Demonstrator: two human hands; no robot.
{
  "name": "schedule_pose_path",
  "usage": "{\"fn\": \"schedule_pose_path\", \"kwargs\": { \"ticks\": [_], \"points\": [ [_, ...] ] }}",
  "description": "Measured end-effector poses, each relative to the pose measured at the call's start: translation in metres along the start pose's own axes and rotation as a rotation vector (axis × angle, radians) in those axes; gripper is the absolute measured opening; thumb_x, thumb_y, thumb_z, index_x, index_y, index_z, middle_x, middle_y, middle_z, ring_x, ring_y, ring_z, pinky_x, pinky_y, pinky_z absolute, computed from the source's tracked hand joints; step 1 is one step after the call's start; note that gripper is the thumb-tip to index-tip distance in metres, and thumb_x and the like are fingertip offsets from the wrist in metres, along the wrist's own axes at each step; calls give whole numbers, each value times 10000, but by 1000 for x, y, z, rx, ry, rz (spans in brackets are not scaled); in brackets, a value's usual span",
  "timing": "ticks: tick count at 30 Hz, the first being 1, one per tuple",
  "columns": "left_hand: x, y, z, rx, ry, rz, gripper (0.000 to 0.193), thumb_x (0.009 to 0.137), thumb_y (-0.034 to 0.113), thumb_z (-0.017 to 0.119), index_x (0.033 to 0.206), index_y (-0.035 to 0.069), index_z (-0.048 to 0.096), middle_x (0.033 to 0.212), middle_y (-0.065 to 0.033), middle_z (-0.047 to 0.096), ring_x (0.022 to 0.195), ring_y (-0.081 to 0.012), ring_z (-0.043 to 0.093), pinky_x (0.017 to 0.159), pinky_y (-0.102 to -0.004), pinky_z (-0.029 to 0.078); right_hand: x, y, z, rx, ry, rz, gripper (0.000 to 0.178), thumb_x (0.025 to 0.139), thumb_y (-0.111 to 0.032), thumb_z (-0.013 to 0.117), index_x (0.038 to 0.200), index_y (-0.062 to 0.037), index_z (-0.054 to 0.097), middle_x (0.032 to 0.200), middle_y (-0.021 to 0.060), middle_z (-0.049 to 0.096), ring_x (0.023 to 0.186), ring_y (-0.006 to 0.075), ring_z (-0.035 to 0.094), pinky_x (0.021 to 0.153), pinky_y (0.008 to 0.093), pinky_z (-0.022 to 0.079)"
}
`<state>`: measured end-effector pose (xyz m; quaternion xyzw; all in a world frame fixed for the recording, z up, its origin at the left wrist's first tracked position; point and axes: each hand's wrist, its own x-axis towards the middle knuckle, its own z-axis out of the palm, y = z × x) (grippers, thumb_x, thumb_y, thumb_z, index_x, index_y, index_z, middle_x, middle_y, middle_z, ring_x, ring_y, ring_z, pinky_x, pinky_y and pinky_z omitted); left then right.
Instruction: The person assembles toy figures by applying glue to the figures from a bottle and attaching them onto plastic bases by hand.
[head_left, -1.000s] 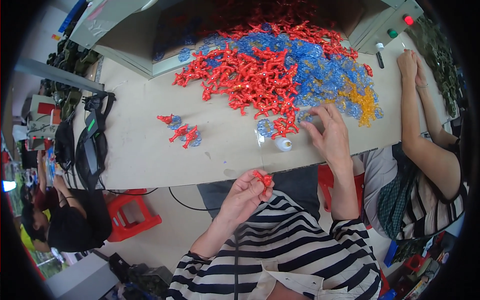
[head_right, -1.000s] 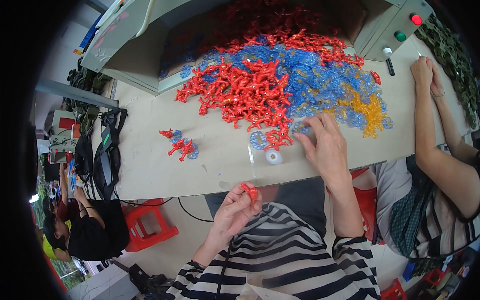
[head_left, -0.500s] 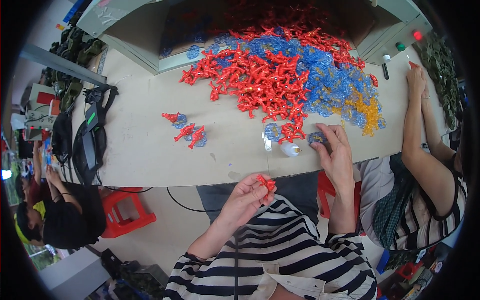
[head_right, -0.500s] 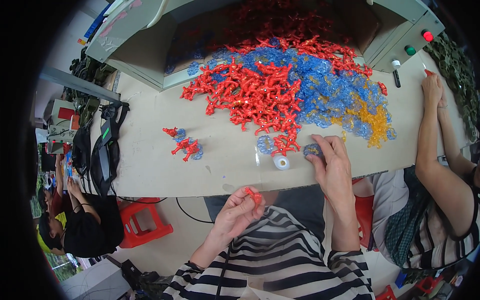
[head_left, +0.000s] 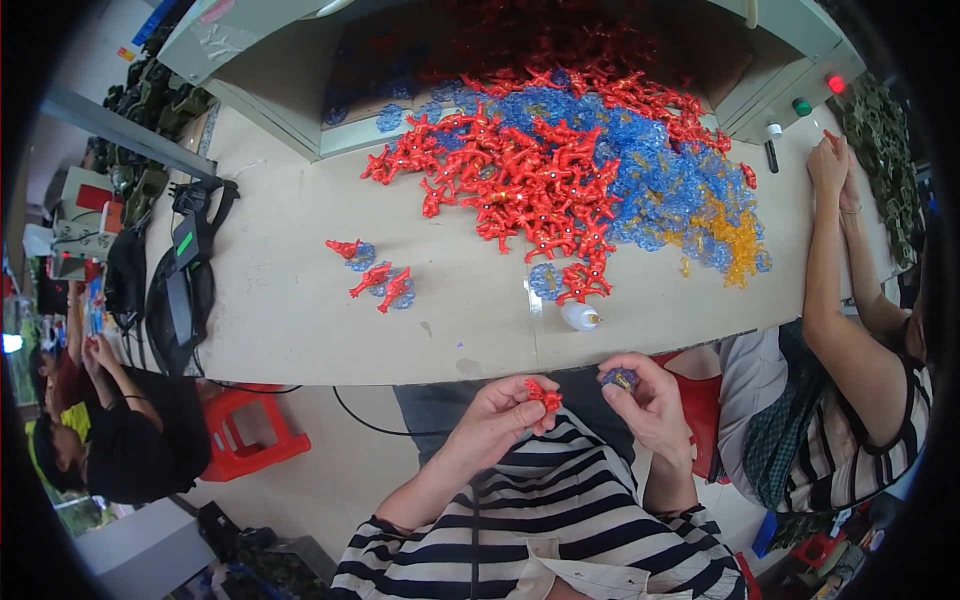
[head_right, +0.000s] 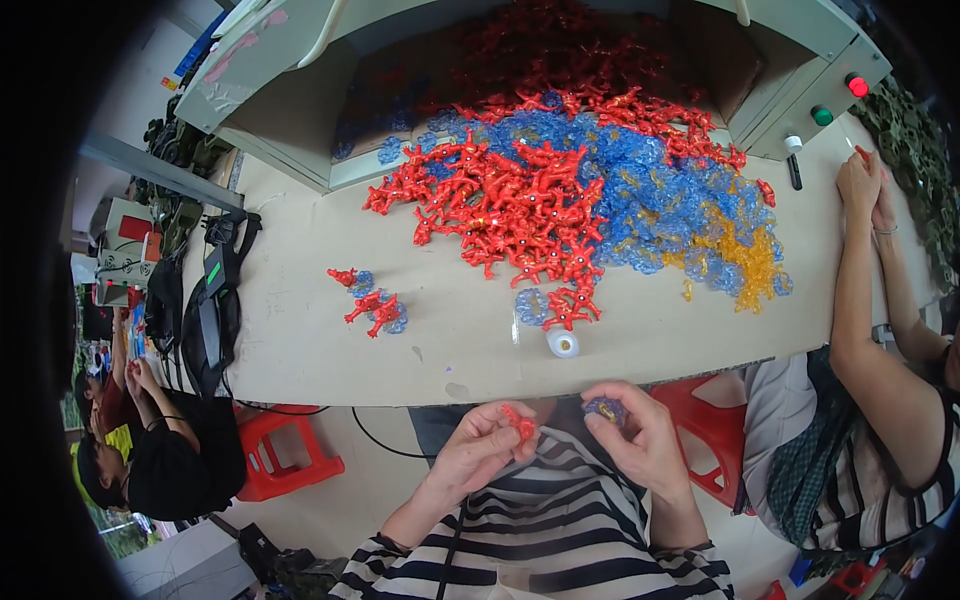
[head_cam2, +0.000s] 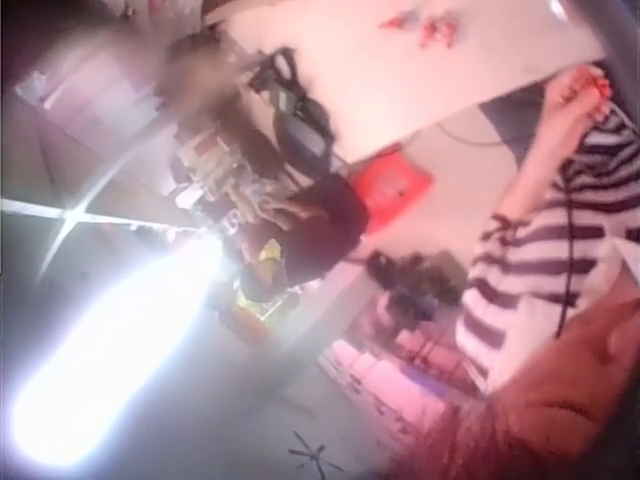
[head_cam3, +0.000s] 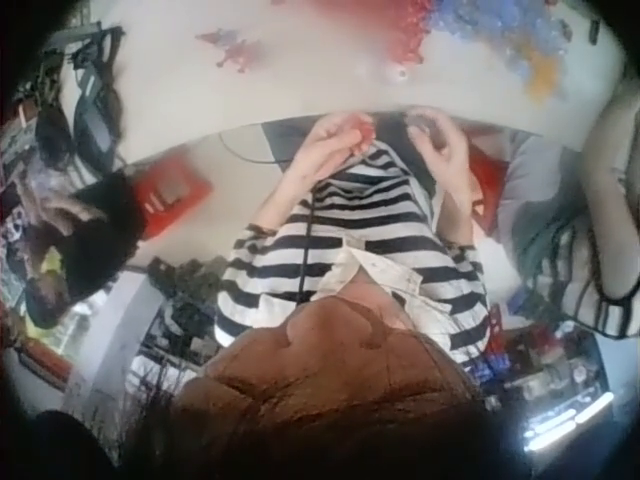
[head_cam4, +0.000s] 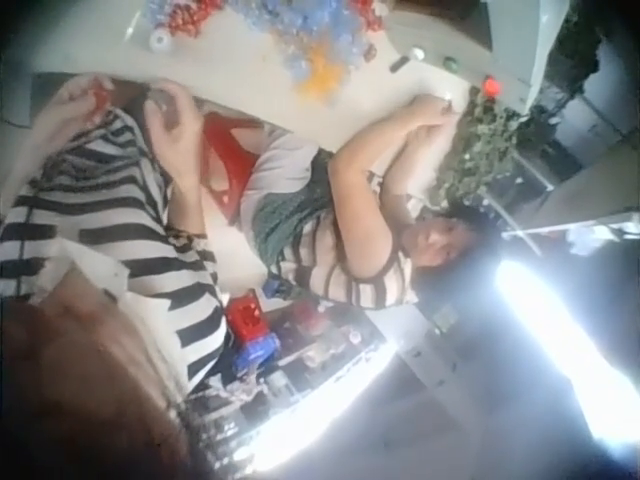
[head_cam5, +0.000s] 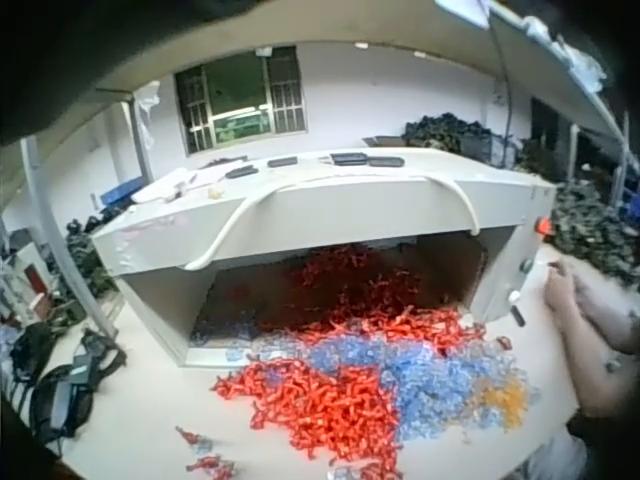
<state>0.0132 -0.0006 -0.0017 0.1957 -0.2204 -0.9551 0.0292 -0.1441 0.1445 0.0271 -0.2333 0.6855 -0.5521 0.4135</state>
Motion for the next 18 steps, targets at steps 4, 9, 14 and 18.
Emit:
{"fn": "schedule_pose_path", "kwargs": {
  "ticks": [4,9,14,18],
  "points": [
    [1,0,1,-12,-25,-7,255,879,94,550,1117,3,533,916,-57,577,780,-116,557,659,-213,435,1,2,3,274,-150,88,333,812,30,558,1131,3,464,1041,99,569,803,49,502,671,172,407],
    [-4,-2,-2,-42,-21,8,260,879,99,550,1122,10,533,910,-58,575,788,-118,554,659,-215,436,2,-3,6,376,-261,52,440,827,15,543,1244,23,401,1112,132,541,770,88,529,648,187,431],
    [-7,-1,-3,-68,1,25,266,876,100,554,1126,11,530,913,-59,577,786,-119,557,657,-218,443,-1,2,4,397,-320,58,487,828,14,541,1286,33,378,1110,158,540,756,148,570,614,211,459],
    [-5,-1,-2,-89,-46,11,245,863,113,572,1091,26,546,913,-77,584,788,-136,533,683,-240,423,-4,10,5,341,-358,-11,466,810,37,547,1256,32,412,1078,195,551,723,172,597,563,229,472]
  ]
}}
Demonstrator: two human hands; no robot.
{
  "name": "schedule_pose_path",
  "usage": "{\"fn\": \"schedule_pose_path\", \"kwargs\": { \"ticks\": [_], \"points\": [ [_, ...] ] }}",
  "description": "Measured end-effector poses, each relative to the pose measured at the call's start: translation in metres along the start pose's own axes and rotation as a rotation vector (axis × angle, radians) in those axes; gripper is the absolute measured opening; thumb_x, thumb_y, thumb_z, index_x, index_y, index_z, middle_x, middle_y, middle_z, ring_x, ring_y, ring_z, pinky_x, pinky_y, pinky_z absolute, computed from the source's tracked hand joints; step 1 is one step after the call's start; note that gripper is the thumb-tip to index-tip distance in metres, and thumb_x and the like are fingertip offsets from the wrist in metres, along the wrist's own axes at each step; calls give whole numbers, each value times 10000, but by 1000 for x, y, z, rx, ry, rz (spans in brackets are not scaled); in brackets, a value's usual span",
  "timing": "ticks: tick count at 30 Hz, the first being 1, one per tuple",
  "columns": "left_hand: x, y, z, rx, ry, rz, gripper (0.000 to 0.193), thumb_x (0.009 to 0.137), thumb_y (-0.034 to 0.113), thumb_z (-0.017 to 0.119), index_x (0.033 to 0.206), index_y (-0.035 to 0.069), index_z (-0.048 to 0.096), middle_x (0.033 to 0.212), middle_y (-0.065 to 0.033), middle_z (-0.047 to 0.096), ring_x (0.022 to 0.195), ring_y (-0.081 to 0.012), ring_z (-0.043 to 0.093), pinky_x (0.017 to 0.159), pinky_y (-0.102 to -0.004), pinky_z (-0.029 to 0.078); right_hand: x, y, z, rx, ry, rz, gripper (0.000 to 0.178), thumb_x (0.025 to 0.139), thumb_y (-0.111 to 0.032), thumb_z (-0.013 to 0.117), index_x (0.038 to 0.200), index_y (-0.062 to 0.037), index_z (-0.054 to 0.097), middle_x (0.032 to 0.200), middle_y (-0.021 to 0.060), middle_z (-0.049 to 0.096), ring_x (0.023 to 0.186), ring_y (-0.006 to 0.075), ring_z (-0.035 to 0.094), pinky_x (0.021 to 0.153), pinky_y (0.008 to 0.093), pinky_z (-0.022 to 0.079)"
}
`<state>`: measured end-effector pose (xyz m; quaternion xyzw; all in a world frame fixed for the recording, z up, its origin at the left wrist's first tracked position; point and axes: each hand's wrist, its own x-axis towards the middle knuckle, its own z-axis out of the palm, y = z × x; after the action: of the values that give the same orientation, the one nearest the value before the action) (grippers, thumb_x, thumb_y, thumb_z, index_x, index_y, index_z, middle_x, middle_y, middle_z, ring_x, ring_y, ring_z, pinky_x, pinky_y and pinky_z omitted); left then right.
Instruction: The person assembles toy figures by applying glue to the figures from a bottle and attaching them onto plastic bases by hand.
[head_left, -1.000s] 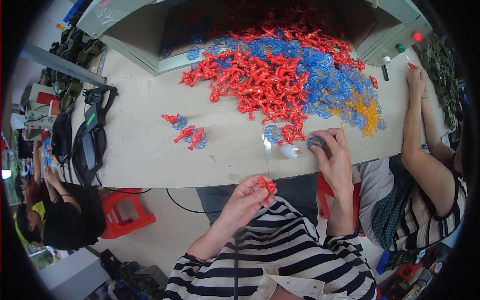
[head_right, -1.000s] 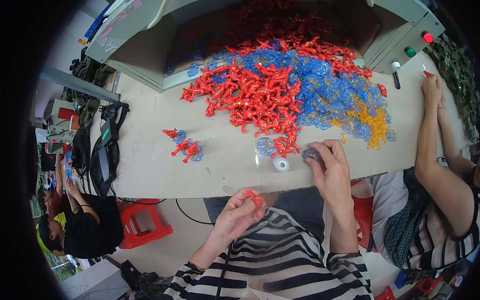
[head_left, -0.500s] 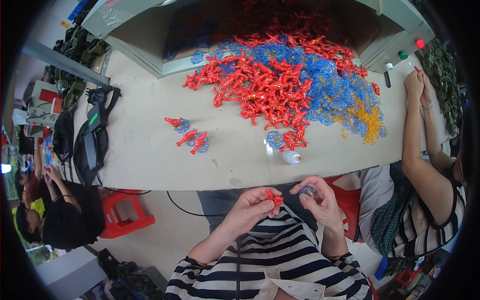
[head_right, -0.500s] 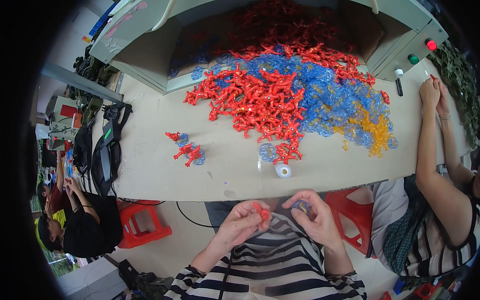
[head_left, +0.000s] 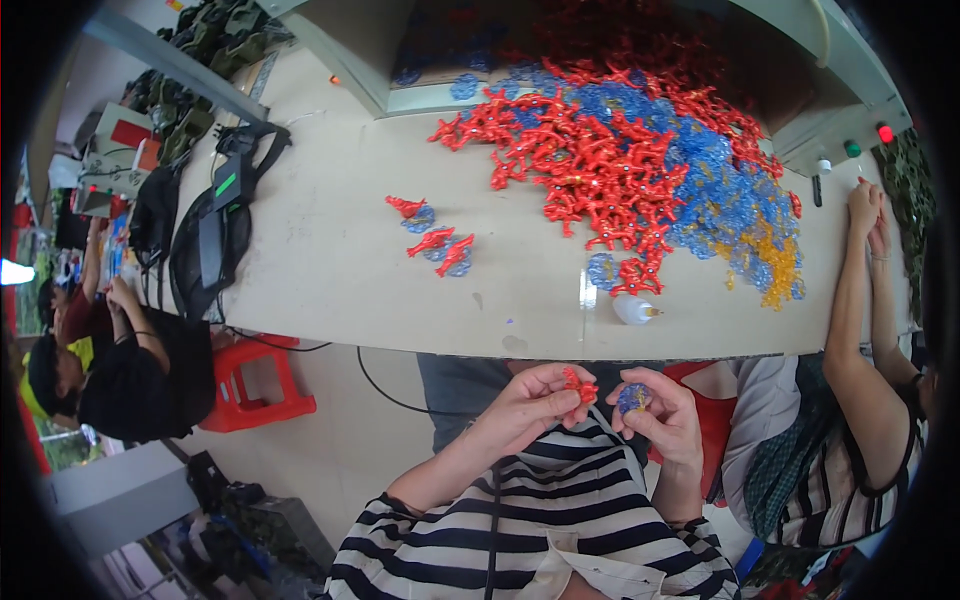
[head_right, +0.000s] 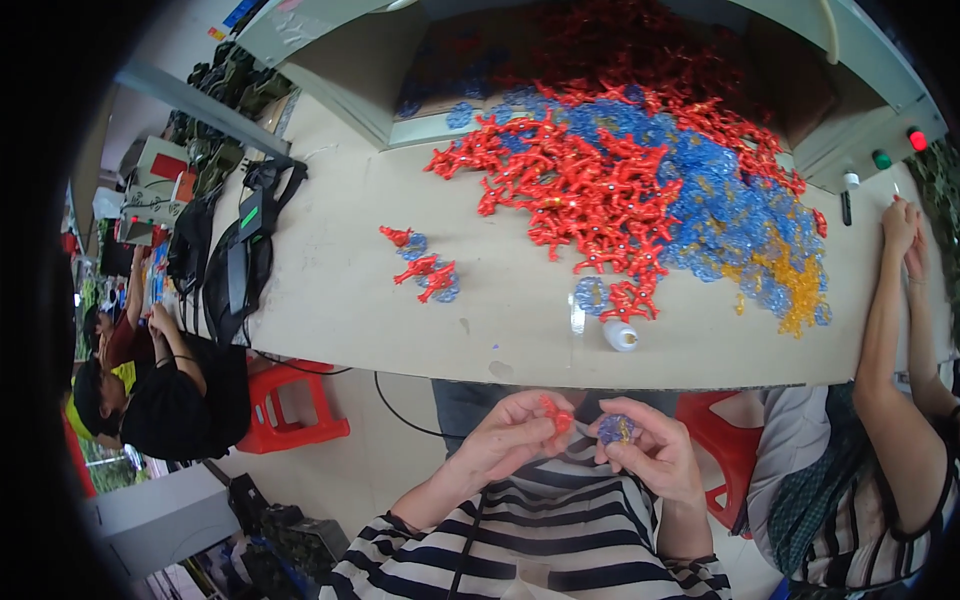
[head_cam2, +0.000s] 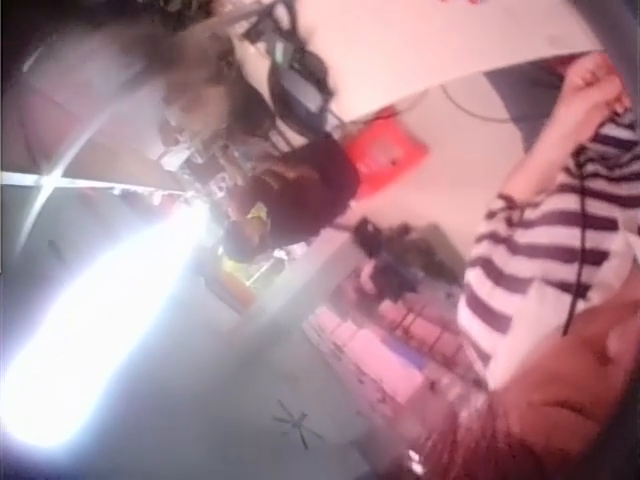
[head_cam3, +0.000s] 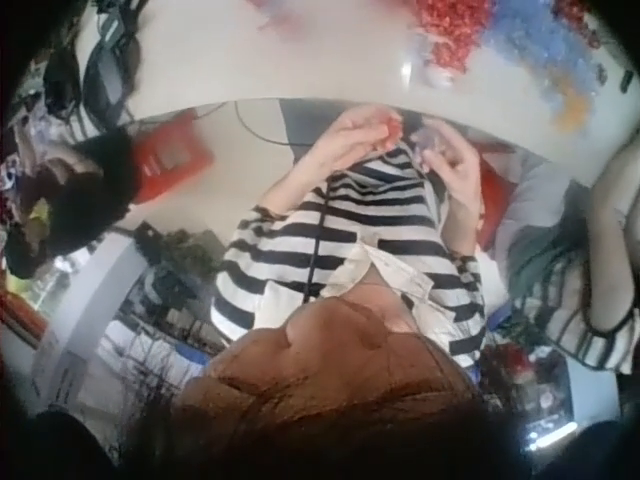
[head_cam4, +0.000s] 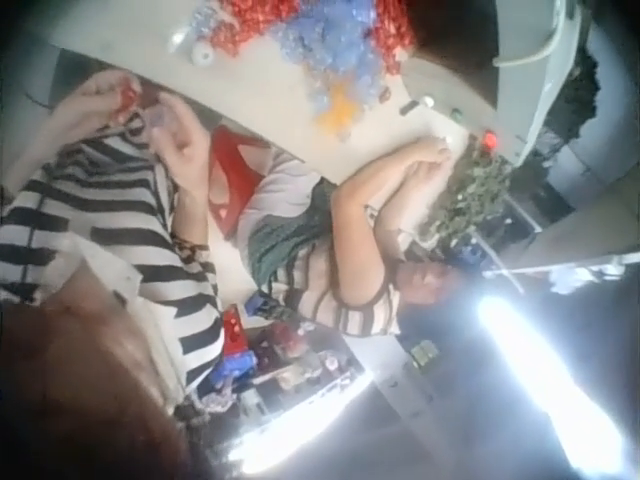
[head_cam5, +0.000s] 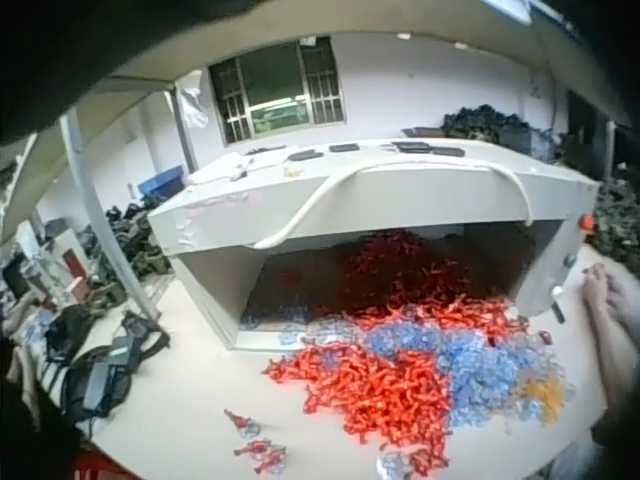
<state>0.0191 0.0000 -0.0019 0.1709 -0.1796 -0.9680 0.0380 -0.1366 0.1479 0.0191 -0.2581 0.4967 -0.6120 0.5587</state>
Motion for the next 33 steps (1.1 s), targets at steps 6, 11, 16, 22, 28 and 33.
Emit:
{"fn": "schedule_pose_path", "kwargs": {
  "ticks": [6,11,16,22,28,33],
  "points": [
    [-8,-2,-5,-35,22,-9,258,865,128,576,1105,42,538,919,-65,581,805,-133,538,700,-233,424,4,-6,14,1,15,62,516,786,111,519,1282,30,403,1160,169,546,784,152,612,588,203,476],
    [-9,-5,-4,-44,27,14,261,883,106,546,1130,25,525,903,-62,574,770,-128,557,658,-227,447,3,-2,14,-17,-10,42,517,781,110,544,1276,32,415,1090,175,581,763,148,621,572,191,481],
    [-11,-12,-7,-60,26,20,255,886,109,540,1126,25,527,922,-66,576,788,-133,555,656,-221,439,3,13,6,21,-9,10,484,765,89,609,1223,37,461,874,107,649,805,114,611,651,206,496],
    [-8,-26,-10,-12,110,-15,256,872,103,551,1111,16,520,946,-101,604,787,-149,581,655,-223,469,-8,28,0,44,128,-21,493,754,105,616,1219,40,468,1070,106,584,893,115,588,750,228,484],
    [1,-36,-3,53,91,-10,253,867,99,557,1105,18,525,928,-99,602,798,-160,580,683,-241,463,-19,27,-9,-90,76,-55,528,738,89,625,1238,9,474,1094,120,560,884,113,587,741,228,486],
    [2,-38,3,123,96,-27,248,865,93,560,1097,11,530,913,-92,605,793,-153,582,677,-241,462,-24,23,-9,-246,144,-200,480,736,72,653,1191,28,505,986,86,600,816,102,607,685,213,496]
  ]
}}
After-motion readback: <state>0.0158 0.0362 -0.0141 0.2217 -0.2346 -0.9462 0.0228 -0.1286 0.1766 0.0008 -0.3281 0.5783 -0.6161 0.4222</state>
